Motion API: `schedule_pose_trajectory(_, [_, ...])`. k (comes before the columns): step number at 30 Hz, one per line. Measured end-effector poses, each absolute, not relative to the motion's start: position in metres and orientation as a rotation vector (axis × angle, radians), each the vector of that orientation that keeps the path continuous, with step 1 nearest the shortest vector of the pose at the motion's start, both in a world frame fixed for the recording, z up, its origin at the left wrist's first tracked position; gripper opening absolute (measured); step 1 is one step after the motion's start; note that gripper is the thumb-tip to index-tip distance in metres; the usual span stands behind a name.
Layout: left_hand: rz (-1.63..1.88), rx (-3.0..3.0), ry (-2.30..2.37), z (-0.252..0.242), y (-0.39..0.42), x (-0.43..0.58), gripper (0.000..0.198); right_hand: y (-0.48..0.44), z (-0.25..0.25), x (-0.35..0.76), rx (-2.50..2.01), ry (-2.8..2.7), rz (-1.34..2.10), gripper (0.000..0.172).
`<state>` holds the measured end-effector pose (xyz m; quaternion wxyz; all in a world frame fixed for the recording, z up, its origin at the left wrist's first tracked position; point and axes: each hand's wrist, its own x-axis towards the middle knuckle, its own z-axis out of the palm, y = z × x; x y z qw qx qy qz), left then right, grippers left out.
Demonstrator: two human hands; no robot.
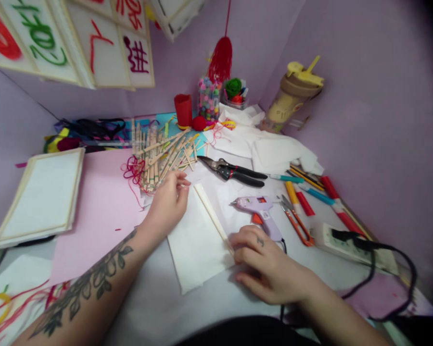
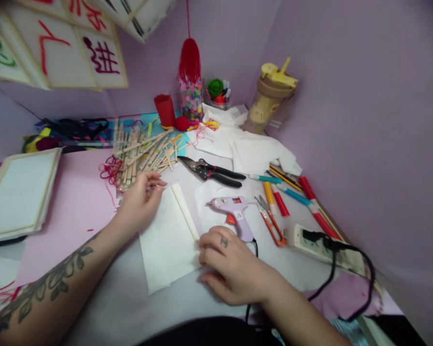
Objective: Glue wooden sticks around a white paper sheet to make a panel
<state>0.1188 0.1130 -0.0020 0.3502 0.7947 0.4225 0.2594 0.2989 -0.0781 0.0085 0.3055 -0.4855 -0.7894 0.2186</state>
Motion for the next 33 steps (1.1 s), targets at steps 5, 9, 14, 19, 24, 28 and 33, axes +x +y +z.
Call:
schedule_pose_trajectory(5, [0.529, 2.169, 1.034, -0.006, 0.111, 0.119, 0.026, -0.079, 0.006, 0.299, -1.319, -2.108, 0.678, 0.022])
schedule_pose_trajectory(9, [0.503, 2.123, 1.047, -0.007, 0.112, 0.121, 0.029, -0.079, 0.005, 0.298, -1.334, -2.111, 0.707, 0.023])
schedule_pose_trajectory(14, [0.589, 2.108, 1.115, -0.009, 0.113, 0.121, 0.029, -0.079, 0.004, 0.299, -1.344, -2.115, 0.708, 0.022])
schedule_pose_trajectory(19, [0.557, 2.102, 1.106, -0.009, 0.112, 0.121, 0.029, -0.077, 0.004, 0.299, -1.354, -2.108, 0.695, 0.023])
schedule_pose_trajectory(24, [0.522, 2.083, 1.003, -0.013, 0.114, 0.122, 0.03, -0.076, 0.005, 0.299, -1.356, -2.096, 0.709, 0.023])
schedule_pose_trajectory(28, [0.516, 2.132, 0.945, -0.014, 0.114, 0.124, 0.035, -0.077, 0.005, 0.299, -1.359, -2.091, 0.72, 0.022])
schedule_pose_trajectory(33, [0.513, 2.174, 0.943, -0.014, 0.114, 0.124, 0.036, -0.078, 0.005, 0.299, -1.357, -2.086, 0.727, 0.023])
